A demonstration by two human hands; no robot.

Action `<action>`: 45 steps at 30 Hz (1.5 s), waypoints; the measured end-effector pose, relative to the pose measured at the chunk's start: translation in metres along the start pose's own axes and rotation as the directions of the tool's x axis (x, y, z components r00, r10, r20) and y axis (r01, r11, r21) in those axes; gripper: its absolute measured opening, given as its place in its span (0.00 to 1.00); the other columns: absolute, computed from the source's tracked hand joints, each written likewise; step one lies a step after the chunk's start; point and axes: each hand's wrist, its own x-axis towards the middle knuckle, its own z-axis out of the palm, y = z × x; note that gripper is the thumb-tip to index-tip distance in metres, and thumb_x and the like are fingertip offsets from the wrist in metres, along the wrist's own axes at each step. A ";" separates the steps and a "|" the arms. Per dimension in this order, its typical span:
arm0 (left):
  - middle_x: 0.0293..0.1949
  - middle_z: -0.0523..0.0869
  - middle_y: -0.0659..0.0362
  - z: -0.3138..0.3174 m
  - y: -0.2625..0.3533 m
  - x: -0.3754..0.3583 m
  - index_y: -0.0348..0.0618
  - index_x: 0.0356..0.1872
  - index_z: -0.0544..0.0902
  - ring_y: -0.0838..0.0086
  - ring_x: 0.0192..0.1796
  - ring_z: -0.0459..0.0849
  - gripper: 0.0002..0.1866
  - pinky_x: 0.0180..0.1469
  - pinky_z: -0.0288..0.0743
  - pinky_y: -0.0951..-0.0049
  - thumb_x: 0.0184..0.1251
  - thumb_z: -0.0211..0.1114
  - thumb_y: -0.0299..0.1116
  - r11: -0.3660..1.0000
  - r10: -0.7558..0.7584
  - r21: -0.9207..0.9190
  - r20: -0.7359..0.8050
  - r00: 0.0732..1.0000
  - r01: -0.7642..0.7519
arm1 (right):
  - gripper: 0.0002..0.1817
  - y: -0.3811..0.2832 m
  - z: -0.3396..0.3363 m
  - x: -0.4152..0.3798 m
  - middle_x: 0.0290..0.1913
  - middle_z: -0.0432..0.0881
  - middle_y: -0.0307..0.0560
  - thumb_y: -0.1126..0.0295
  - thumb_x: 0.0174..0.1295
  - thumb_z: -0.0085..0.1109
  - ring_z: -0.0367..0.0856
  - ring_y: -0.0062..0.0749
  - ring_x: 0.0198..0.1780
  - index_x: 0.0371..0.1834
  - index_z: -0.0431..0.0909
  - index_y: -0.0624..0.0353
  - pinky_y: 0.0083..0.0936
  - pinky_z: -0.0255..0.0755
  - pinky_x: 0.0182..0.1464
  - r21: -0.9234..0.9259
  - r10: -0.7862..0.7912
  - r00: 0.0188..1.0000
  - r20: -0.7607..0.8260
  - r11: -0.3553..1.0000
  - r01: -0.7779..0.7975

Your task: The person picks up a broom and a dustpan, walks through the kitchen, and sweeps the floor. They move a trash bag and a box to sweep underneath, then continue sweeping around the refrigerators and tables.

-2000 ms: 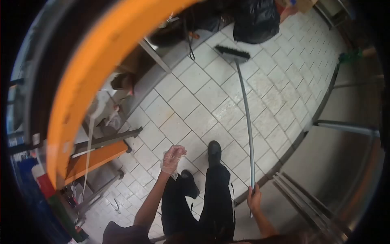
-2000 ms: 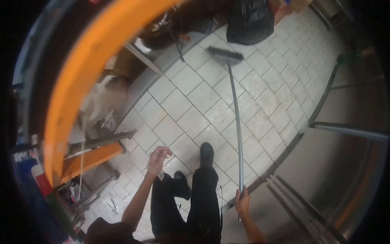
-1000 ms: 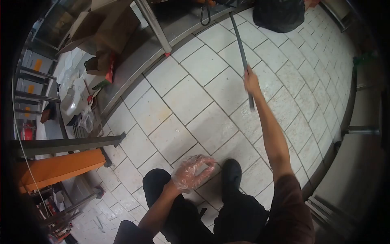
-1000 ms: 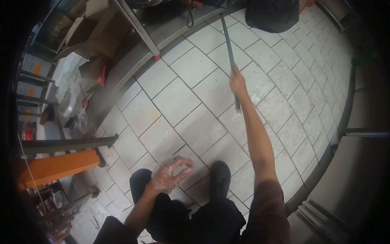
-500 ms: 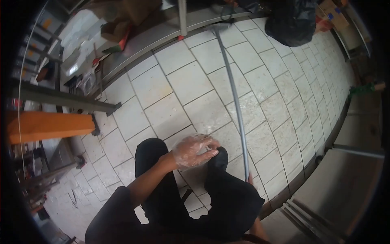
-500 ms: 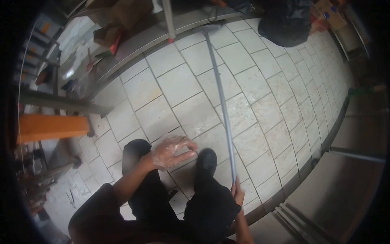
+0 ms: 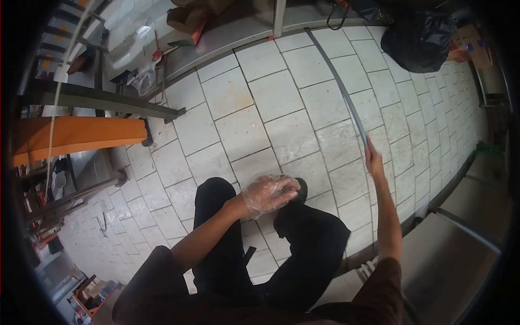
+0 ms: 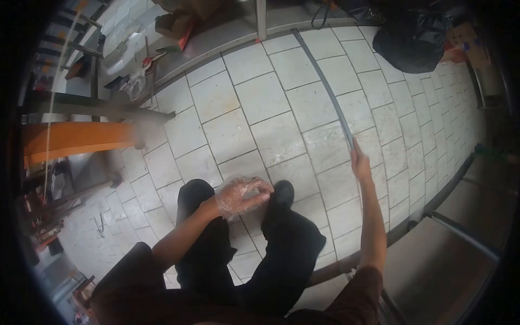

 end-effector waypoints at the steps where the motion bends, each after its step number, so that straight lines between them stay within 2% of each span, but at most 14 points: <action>1: 0.38 0.83 0.57 0.000 0.007 -0.002 0.42 0.44 0.78 0.66 0.41 0.82 0.12 0.46 0.74 0.70 0.67 0.57 0.38 1.000 -0.008 -0.011 -0.004 1.000 0.008 | 0.22 -0.002 -0.021 -0.038 0.39 0.77 0.71 0.67 0.69 0.43 0.84 0.44 0.37 0.66 0.63 0.53 0.30 0.72 0.37 -0.037 0.054 0.998 0.019 0.998 -0.053; 3: 0.37 0.84 0.57 0.003 0.017 -0.010 0.41 0.44 0.77 0.73 0.39 0.81 0.11 0.47 0.73 0.73 0.68 0.57 0.37 0.973 -0.166 -0.168 -0.041 0.985 0.157 | 0.23 -0.026 -0.079 -0.099 0.28 0.76 0.70 0.66 0.69 0.43 0.80 0.50 0.25 0.67 0.61 0.50 0.34 0.71 0.29 -0.233 0.291 0.943 0.161 0.940 -0.250; 7: 0.31 0.81 0.59 0.031 0.009 -0.042 0.37 0.41 0.77 0.77 0.36 0.79 0.09 0.44 0.74 0.74 0.71 0.53 0.32 0.842 -0.268 -0.535 -0.302 0.915 0.070 | 0.24 -0.047 -0.147 -0.187 0.19 0.70 0.67 0.67 0.69 0.42 0.72 0.53 0.19 0.69 0.58 0.51 0.36 0.66 0.24 -0.274 0.325 0.927 0.187 0.924 -0.268; 13: 0.31 0.80 0.59 0.054 0.075 -0.123 0.36 0.40 0.76 0.77 0.35 0.79 0.08 0.42 0.74 0.75 0.71 0.53 0.31 0.814 -0.450 -0.559 -0.434 0.780 0.159 | 0.24 -0.195 -0.248 -0.327 0.24 0.73 0.55 0.69 0.68 0.40 0.70 0.38 0.22 0.68 0.59 0.56 0.31 0.67 0.27 -0.019 0.264 0.934 0.242 0.963 -0.268; 15: 0.31 0.81 0.59 0.055 0.107 -0.145 0.36 0.40 0.75 0.78 0.34 0.79 0.08 0.42 0.74 0.76 0.71 0.53 0.32 0.827 -0.444 -0.543 -0.470 0.763 0.147 | 0.24 -0.249 -0.285 -0.364 0.24 0.71 0.48 0.69 0.68 0.42 0.67 0.26 0.24 0.68 0.60 0.56 0.24 0.66 0.27 0.022 0.402 0.870 0.285 0.905 -0.425; 16: 0.30 0.81 0.59 0.056 0.122 -0.155 0.36 0.40 0.75 0.78 0.34 0.80 0.08 0.42 0.74 0.76 0.71 0.54 0.32 0.792 -0.486 -0.590 -0.455 0.746 0.157 | 0.24 -0.285 -0.313 -0.374 0.24 0.70 0.46 0.69 0.68 0.43 0.66 0.20 0.25 0.68 0.61 0.56 0.22 0.67 0.28 0.087 0.590 0.699 0.404 0.735 -0.672; 22: 0.31 0.81 0.59 0.061 0.169 -0.200 0.37 0.39 0.75 0.77 0.33 0.80 0.09 0.40 0.75 0.75 0.70 0.54 0.34 0.756 -0.518 -0.641 -0.460 0.721 0.134 | 0.25 -0.418 -0.342 -0.410 0.22 0.74 0.56 0.72 0.66 0.46 0.74 0.23 0.23 0.68 0.62 0.51 0.23 0.67 0.28 -0.074 0.605 0.671 0.428 0.763 -0.642; 25: 0.31 0.81 0.59 0.068 0.151 -0.218 0.38 0.39 0.75 0.76 0.33 0.80 0.09 0.40 0.75 0.75 0.70 0.55 0.34 0.744 -0.514 -0.659 -0.462 0.723 0.108 | 0.25 -0.429 -0.297 -0.399 0.20 0.73 0.57 0.73 0.65 0.49 0.77 0.38 0.21 0.67 0.63 0.48 0.29 0.69 0.27 -0.157 0.572 0.707 0.415 0.811 -0.564; 27: 0.31 0.81 0.58 0.055 0.159 -0.227 0.37 0.40 0.75 0.76 0.33 0.80 0.09 0.40 0.75 0.75 0.70 0.54 0.33 0.760 -0.504 -0.638 -0.455 0.734 0.126 | 0.28 -0.392 -0.221 -0.407 0.19 0.72 0.61 0.73 0.64 0.50 0.76 0.53 0.22 0.69 0.58 0.48 0.28 0.66 0.24 -0.121 0.344 0.876 0.338 0.939 -0.323; 35: 0.35 0.81 0.56 0.045 0.086 -0.297 0.37 0.41 0.76 0.73 0.39 0.80 0.07 0.45 0.74 0.73 0.71 0.52 0.30 0.743 -0.538 -0.640 -0.394 0.745 0.198 | 0.21 -0.335 0.147 -0.261 0.30 0.75 0.68 0.70 0.67 0.47 0.79 0.52 0.26 0.64 0.66 0.55 0.34 0.69 0.27 0.194 0.291 0.946 0.145 0.929 -0.315; 37: 0.36 0.81 0.55 0.026 0.088 -0.295 0.37 0.41 0.76 0.72 0.40 0.81 0.07 0.45 0.74 0.73 0.71 0.52 0.29 0.751 -0.546 -0.620 -0.389 0.742 0.228 | 0.21 -0.327 0.230 -0.179 0.29 0.77 0.65 0.68 0.69 0.43 0.74 0.49 0.20 0.66 0.63 0.55 0.35 0.66 0.23 0.235 0.073 0.968 -0.241 0.972 -0.014; 38: 0.37 0.81 0.54 0.016 0.086 -0.291 0.37 0.41 0.76 0.72 0.40 0.81 0.07 0.46 0.75 0.72 0.71 0.52 0.29 0.769 -0.519 -0.606 -0.404 0.754 0.205 | 0.23 -0.337 0.241 -0.139 0.26 0.76 0.64 0.68 0.69 0.43 0.71 0.50 0.19 0.67 0.60 0.54 0.37 0.64 0.23 0.232 0.226 0.971 -0.072 0.951 -0.204; 41: 0.39 0.81 0.53 0.002 0.077 -0.292 0.38 0.41 0.76 0.71 0.40 0.81 0.07 0.46 0.75 0.71 0.70 0.52 0.28 0.828 -0.442 -0.537 -0.451 0.775 0.161 | 0.26 -0.350 0.281 -0.033 0.17 0.69 0.61 0.70 0.67 0.45 0.70 0.51 0.15 0.69 0.57 0.45 0.37 0.61 0.19 0.228 0.238 0.957 -0.165 0.953 -0.198; 45: 0.36 0.82 0.52 0.004 0.073 -0.296 0.37 0.41 0.75 0.72 0.38 0.82 0.10 0.45 0.76 0.72 0.72 0.49 0.33 0.882 -0.455 -0.382 -0.536 0.711 0.276 | 0.27 -0.358 0.251 -0.044 0.15 0.68 0.60 0.71 0.67 0.45 0.68 0.51 0.14 0.70 0.56 0.44 0.38 0.60 0.19 0.222 0.280 0.956 -0.092 0.941 -0.255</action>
